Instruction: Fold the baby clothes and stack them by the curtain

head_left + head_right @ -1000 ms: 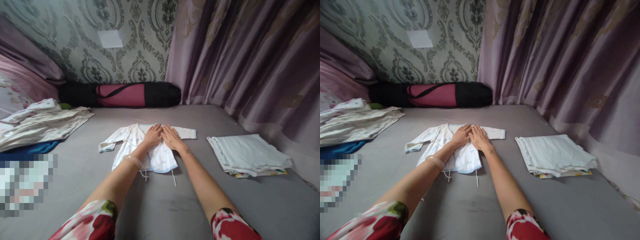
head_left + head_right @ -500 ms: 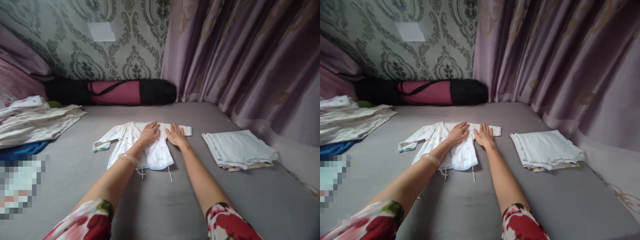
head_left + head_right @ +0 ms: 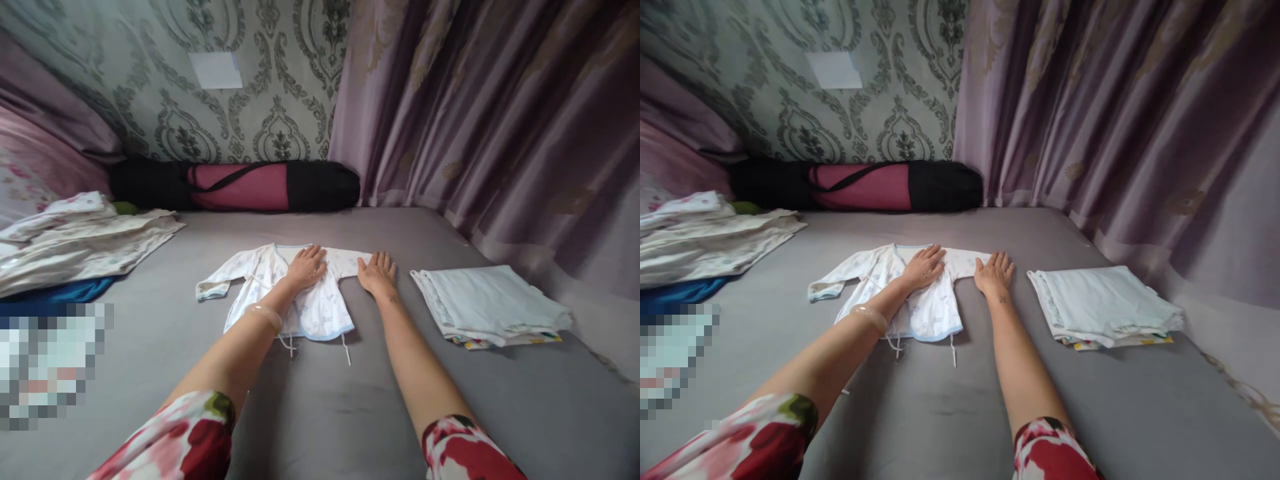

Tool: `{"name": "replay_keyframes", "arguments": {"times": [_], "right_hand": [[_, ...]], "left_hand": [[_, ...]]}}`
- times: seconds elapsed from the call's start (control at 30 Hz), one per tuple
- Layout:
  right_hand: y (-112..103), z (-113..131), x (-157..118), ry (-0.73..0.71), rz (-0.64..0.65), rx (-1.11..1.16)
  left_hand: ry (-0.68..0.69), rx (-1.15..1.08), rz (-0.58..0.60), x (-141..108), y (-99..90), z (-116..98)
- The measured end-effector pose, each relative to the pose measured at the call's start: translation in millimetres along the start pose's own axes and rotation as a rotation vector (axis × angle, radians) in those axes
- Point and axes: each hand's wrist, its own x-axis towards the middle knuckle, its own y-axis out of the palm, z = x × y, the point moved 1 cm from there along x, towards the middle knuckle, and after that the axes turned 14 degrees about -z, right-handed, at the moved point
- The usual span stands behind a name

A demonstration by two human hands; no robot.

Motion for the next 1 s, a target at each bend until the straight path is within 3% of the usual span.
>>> {"name": "replay_keyframes", "arguments": {"times": [0.13, 0.23, 0.37, 0.47, 0.53, 0.67, 0.8, 0.9, 1.0], "right_hand": [[1.9, -3.1, 3.4, -0.006, 0.037, -0.002], [-3.1, -2.6, 6.6, -0.008, 0.031, 0.005], [-16.9, 5.7, 12.5, -0.042, 0.001, 0.022], [-29.1, 28.9, 16.5, -0.195, 0.014, 0.06], [-36.2, 55.5, 16.6, -0.303, 0.057, 0.115], [-40.3, 125.9, 9.8, -0.47, 0.215, 0.292], [-24.0, 185.2, 3.2, -0.389, 0.273, 0.263], [-7.3, 209.0, 0.8, -0.357, 0.269, 0.227], [2.3, 217.3, -0.5, -0.379, 0.269, 0.213]], "left_hand": [[-0.009, -0.077, 0.041, 5.2, -17.6, 2.3], [-0.106, -0.158, -0.125, -4.3, -48.0, 20.8], [-0.406, -0.177, -0.38, -46.6, -92.4, 79.6], [-0.755, -0.076, -0.389, -86.9, -112.8, 131.4], [-0.93, -0.017, -0.374, -108.5, -117.8, 156.0], [-1.034, 0.016, -0.33, -126.7, -111.5, 173.1], [-1.016, 0.06, -0.279, -122.1, -103.0, 170.8], [-0.968, 0.062, -0.225, -116.8, -103.2, 169.3], [-0.941, 0.022, -0.176, -114.2, -105.8, 168.1]]}}
